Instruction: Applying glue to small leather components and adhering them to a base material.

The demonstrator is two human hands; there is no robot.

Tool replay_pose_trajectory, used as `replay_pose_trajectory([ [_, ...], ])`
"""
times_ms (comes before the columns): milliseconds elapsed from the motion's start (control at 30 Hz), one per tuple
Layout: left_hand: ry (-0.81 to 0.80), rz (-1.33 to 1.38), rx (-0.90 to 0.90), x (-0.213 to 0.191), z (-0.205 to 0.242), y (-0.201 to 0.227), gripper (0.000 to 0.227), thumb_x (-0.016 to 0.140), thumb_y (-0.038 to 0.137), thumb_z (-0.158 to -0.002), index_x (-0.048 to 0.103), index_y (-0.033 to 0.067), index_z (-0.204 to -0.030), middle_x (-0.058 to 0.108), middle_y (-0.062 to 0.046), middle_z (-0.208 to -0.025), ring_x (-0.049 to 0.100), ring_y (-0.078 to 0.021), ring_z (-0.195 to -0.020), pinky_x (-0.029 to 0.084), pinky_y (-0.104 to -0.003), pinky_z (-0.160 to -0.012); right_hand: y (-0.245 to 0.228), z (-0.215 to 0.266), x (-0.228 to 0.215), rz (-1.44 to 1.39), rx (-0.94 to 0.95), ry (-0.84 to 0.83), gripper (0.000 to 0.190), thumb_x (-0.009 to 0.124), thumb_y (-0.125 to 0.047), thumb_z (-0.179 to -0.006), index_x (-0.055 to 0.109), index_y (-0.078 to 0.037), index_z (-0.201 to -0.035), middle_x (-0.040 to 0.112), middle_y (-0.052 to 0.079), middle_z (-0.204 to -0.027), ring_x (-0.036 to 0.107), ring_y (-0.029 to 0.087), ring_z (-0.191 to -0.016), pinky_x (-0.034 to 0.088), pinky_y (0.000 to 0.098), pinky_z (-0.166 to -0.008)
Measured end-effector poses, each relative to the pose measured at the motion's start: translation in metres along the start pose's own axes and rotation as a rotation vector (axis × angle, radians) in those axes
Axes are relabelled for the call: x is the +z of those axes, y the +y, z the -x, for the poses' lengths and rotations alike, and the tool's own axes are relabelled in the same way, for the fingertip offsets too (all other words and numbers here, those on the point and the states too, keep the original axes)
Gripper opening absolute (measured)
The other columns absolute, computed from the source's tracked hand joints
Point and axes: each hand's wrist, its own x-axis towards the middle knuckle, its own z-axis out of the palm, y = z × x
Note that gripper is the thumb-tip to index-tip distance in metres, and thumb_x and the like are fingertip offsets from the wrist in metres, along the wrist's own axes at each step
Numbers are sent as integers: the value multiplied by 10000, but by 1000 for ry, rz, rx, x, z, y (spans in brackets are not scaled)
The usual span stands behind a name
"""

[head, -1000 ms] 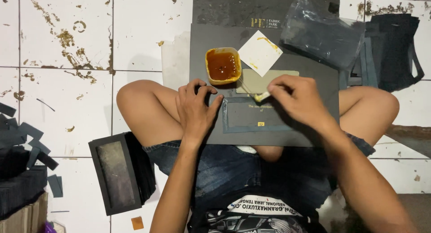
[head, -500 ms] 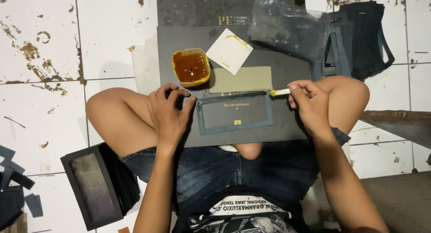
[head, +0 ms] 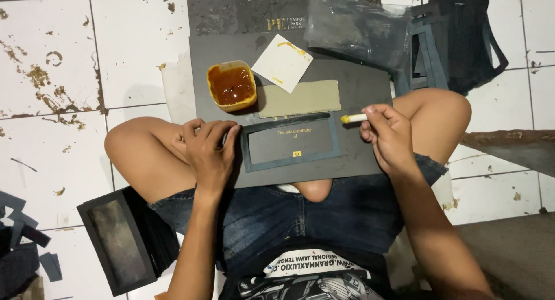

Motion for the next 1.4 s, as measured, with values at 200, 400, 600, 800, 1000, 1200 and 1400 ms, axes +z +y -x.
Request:
replay_pose_trajectory([
  [200,-85,-19,28,20,17,-18,175,732,136,-951,759,291,-1027,709,88,-794,594,-171,-925,294,-379,-835,9,-6,-6,69,-89,-9,230,673,-195,-1055,685,-2,-1180,659,117,-764,669,119,-616,534,172,-546],
  [400,-244,70,-19,15,19,-13,376,648,-5,-879,745,267,-1121,738,90,-899,562,-189,-964,297,-373,-861,3,3,3,-83,-32,-85,266,674,-160,-1031,655,63,-1174,689,210,-835,758,269,-759,656,348,-716],
  [600,-283,-5,-106,-3,5,3,321,699,25,-908,727,240,-1145,719,41,-1019,582,-245,-1032,344,-432,-890,-4,23,17,-128,73,-166,240,626,-127,-1021,609,83,-1136,718,230,-935,774,329,-921,639,477,-881],
  [800,-57,-8,-145,-11,15,-25,255,725,-19,-932,740,207,-1048,699,12,-931,642,-221,-876,421,-335,-814,-4,26,16,-111,51,-171,249,635,-130,-1024,623,87,-1145,686,199,-847,773,318,-870,652,459,-867],
  [1000,-90,298,18,-24,-21,36,235,765,17,-928,730,85,-1151,688,-99,-893,661,-312,-785,541,-406,-721,9,7,-10,-107,-37,-100,268,645,-116,-1035,603,58,-1234,624,154,-833,735,250,-797,660,366,-785],
  [1200,-646,465,217,17,-86,87,167,645,150,-985,699,67,-1120,680,-161,-886,723,-384,-846,577,-497,-762,-8,5,-9,392,-260,-134,176,691,-78,-1024,695,28,-1164,649,131,-744,685,166,-632,575,273,-577],
  [1400,-901,207,400,144,-113,85,115,820,197,-826,802,84,-817,739,-183,-739,754,-417,-743,604,-513,-652,-22,1,7,837,-567,-101,79,816,-170,-949,792,-135,-1016,682,40,-693,662,169,-619,526,298,-584],
])
